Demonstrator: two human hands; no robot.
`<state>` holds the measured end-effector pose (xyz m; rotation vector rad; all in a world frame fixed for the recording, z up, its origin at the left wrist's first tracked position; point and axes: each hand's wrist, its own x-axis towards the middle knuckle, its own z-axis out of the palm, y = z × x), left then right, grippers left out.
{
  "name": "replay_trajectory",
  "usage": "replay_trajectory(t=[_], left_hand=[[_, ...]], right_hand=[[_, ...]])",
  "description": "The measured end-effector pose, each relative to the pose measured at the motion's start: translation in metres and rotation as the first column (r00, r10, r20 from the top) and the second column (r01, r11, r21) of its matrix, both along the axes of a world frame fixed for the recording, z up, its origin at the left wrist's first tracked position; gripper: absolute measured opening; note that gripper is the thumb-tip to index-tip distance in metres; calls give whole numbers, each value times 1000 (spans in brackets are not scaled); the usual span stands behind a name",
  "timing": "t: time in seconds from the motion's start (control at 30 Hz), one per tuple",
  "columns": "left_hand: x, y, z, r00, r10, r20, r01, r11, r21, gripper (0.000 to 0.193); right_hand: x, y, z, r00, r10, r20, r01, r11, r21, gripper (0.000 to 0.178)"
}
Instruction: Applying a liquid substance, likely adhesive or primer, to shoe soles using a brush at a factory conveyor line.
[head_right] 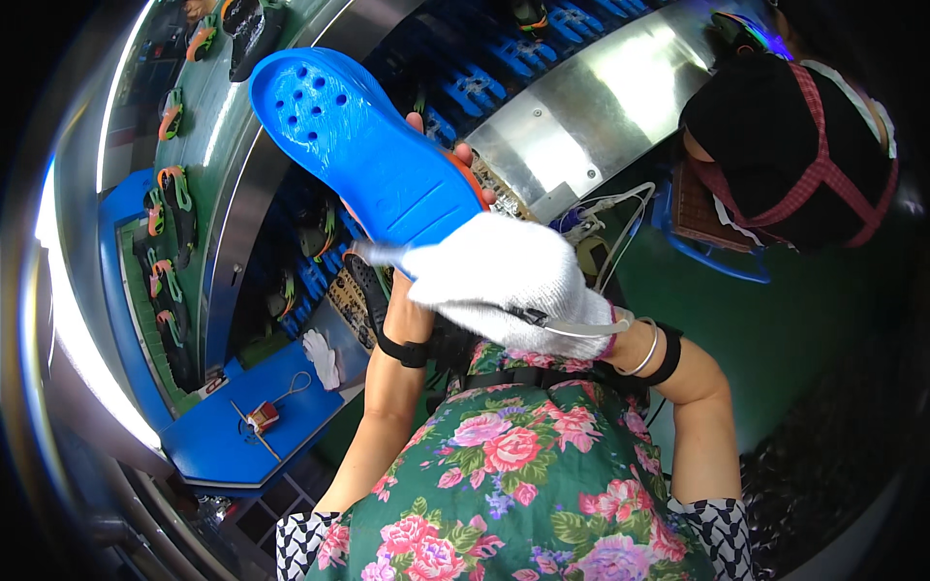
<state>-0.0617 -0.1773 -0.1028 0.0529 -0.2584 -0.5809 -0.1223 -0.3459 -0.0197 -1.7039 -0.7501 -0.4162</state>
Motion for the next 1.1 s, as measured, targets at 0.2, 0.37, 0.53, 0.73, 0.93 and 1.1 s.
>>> replay_trajectory(t=[0.2,0.37,0.53,0.73,0.93,1.1], left_hand=[[2,-6,14,959,129,-253,-123,992,42,109],[14,1,12,999,-30,-41,30,1000,4,110],[14,1,18,978,22,-207,-34,998,-56,113],[17,3,21,983,17,-181,-14,1000,18,106],[25,10,16,978,35,-208,-16,996,93,104],[38,19,9,991,4,-131,19,984,177,105]], right_hand=[[-7,6,-3,999,35,-28,-37,998,-49,26],[2,-10,-9,997,61,-40,-63,996,-70,29],[-11,-4,4,962,220,-159,-219,975,25,27],[-6,-10,2,995,89,-33,-94,977,-192,31],[3,-14,4,871,227,-436,-134,963,234,15],[-3,-9,6,969,193,-155,-208,975,-84,15]])
